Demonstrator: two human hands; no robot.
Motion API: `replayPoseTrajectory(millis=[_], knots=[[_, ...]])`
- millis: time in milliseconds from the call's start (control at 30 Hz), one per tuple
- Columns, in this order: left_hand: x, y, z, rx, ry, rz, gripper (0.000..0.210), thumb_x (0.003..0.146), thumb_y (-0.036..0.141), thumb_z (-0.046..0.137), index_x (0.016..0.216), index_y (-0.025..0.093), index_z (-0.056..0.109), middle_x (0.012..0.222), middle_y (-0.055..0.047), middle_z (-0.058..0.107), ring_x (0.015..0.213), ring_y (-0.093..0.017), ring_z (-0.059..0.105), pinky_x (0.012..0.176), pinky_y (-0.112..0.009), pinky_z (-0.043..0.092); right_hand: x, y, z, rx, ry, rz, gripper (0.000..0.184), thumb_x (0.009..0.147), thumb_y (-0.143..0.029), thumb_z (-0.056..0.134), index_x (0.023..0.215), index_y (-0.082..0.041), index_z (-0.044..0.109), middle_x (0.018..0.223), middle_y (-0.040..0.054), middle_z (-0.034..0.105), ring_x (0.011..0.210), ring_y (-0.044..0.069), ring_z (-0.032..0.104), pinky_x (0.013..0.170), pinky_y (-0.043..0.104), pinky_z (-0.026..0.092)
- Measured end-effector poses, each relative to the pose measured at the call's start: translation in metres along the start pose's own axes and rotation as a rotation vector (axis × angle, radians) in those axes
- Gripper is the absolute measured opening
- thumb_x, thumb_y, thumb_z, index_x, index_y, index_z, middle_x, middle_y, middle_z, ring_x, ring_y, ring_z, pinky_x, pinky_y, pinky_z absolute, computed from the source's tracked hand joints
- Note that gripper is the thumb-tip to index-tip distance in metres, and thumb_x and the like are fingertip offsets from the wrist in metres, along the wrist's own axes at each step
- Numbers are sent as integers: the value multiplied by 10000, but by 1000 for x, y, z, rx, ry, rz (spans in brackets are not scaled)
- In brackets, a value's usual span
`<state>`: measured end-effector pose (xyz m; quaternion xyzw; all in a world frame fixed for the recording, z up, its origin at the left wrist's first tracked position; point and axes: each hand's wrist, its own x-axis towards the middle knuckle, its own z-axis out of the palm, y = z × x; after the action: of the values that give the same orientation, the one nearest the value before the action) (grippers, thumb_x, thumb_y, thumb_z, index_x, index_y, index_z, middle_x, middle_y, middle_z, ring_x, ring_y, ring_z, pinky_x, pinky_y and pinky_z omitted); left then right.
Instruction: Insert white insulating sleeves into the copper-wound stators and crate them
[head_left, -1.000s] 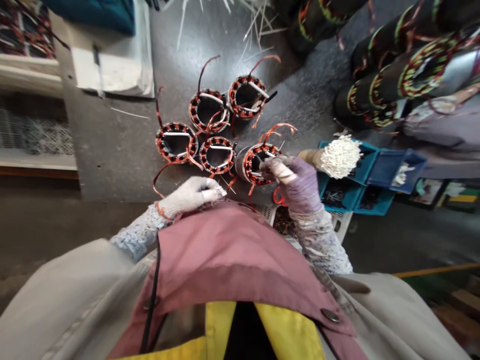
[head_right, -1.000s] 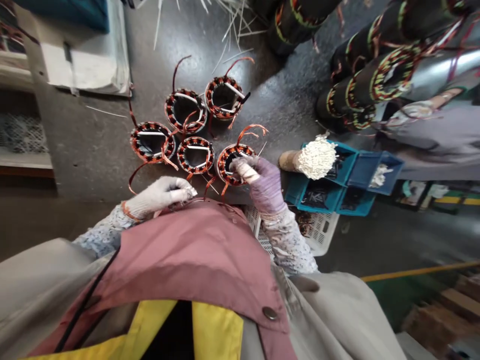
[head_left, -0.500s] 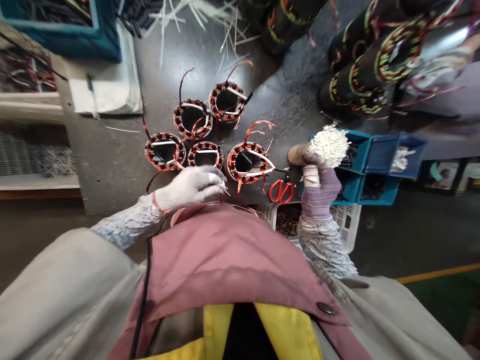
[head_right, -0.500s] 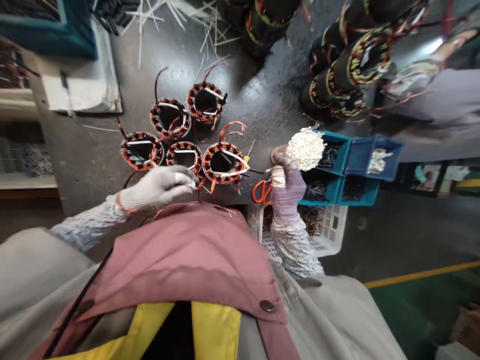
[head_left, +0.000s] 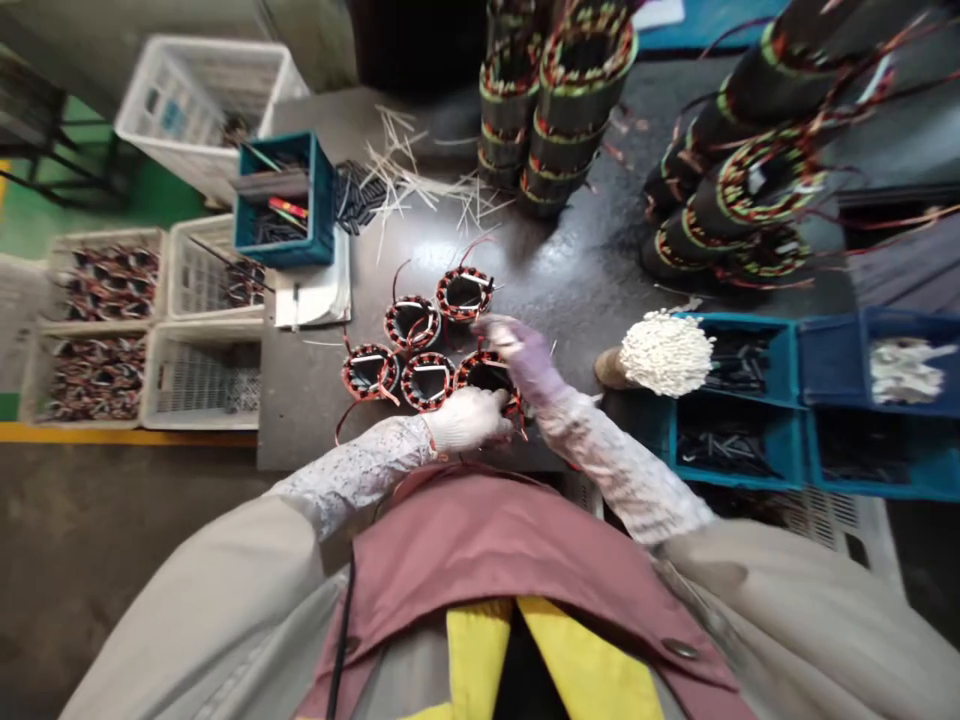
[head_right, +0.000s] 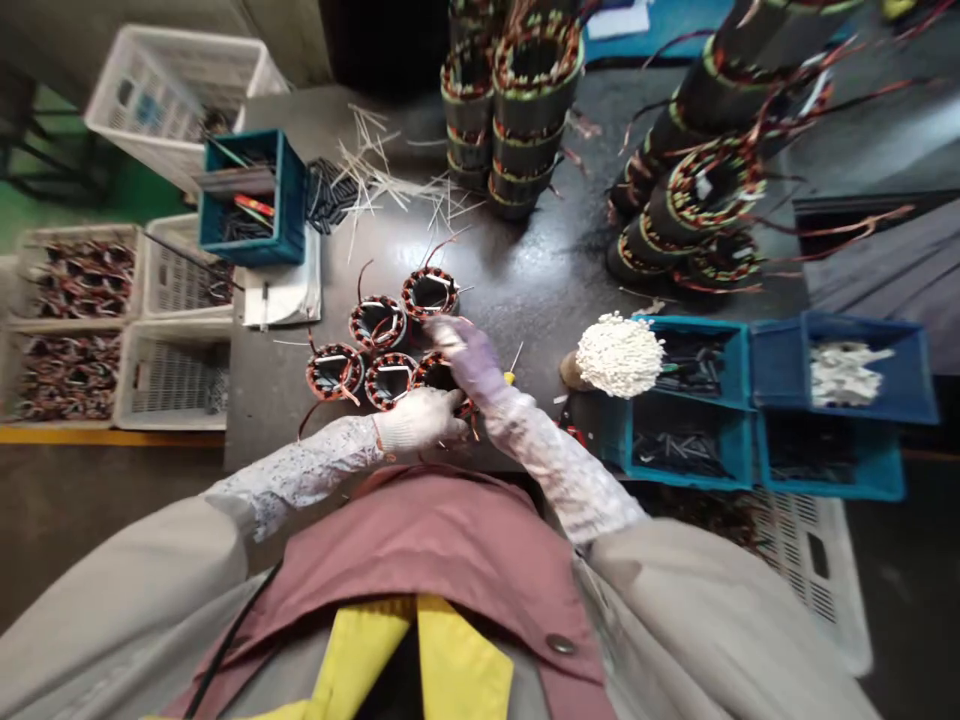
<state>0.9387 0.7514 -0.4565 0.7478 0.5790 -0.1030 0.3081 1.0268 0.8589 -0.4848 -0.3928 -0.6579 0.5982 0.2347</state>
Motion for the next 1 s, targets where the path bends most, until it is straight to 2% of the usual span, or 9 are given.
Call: replayPoseTrajectory(millis=[133, 200, 367, 533, 633, 733, 833, 933, 1000], knots=[[8, -19, -40, -307, 192, 107, 274, 907, 377, 595, 974, 193, 785, 1010, -95, 738, 855, -193, 684, 733, -285, 509, -48, 36, -59, 173, 406, 54, 381, 920, -505, 519, 965, -191, 730, 990, 87, 776, 931, 210, 731, 837, 379, 589], [32, -30, -61, -547, 284, 90, 308, 923, 356, 565, 1029, 155, 774, 951, -80, 751, 832, -163, 674, 767, -272, 514, -73, 51, -72, 80, 447, 85, 351, 905, -491, 545, 926, -197, 735, 935, 79, 777, 889, 216, 731, 839, 395, 588], [119, -50, -82, -316, 246, 179, 295, 874, 335, 623, 1028, 145, 787, 948, -78, 743, 937, -210, 664, 868, -344, 508, -102, 62, -49, -262, 196, -17, 277, 921, -383, 541, 985, -226, 761, 994, 81, 776, 930, 240, 723, 901, 415, 578], [161, -67, -62, -36, 137, 61, 212, 790, 266, 713, 956, 171, 806, 1087, -108, 697, 976, -260, 659, 851, -366, 485, -90, 49, -19, -613, -4, -138, 284, 957, -232, 511, 1104, -221, 753, 1100, 110, 749, 1029, 248, 672, 937, 427, 542], [156, -78, -53, -78, 126, 56, 185, 791, 280, 734, 929, 176, 801, 1067, -90, 696, 929, -233, 658, 832, -337, 489, -63, 38, -4, -810, -110, -125, 296, 968, -258, 527, 1174, -214, 735, 1181, 138, 714, 1042, 274, 627, 887, 440, 513], [135, -90, -56, -296, 370, -47, 257, 934, 320, 587, 976, 136, 762, 967, -80, 709, 888, -181, 647, 829, -297, 494, -33, 31, 12, -967, -206, -82, 291, 984, -278, 508, 1138, -199, 742, 1154, 178, 694, 1009, 293, 593, 810, 430, 474], [99, -99, -59, -641, 675, -200, 310, 979, 368, 524, 963, 126, 717, 832, -55, 698, 772, -137, 632, 740, -257, 500, -14, 30, 22, -1048, -338, -99, 328, 1002, -188, 428, 1054, -170, 752, 1088, 183, 691, 1014, 276, 583, 794, 402, 444], [51, -100, -49, -949, 790, -313, 252, 896, 402, 655, 863, 156, 695, 711, -8, 668, 661, -104, 591, 648, -219, 484, -4, 37, 23, -1042, -435, -155, 305, 988, -145, 441, 1045, -127, 739, 1098, 168, 685, 1075, 247, 584, 852, 379, 437], [19, -98, -34, -1018, 809, -400, 227, 853, 385, 696, 808, 163, 688, 654, 9, 646, 617, -93, 557, 621, -209, 478, -1, 46, 20, -989, -368, -141, 235, 953, -167, 517, 1019, -94, 731, 1105, 179, 683, 1075, 252, 597, 885, 379, 446]])
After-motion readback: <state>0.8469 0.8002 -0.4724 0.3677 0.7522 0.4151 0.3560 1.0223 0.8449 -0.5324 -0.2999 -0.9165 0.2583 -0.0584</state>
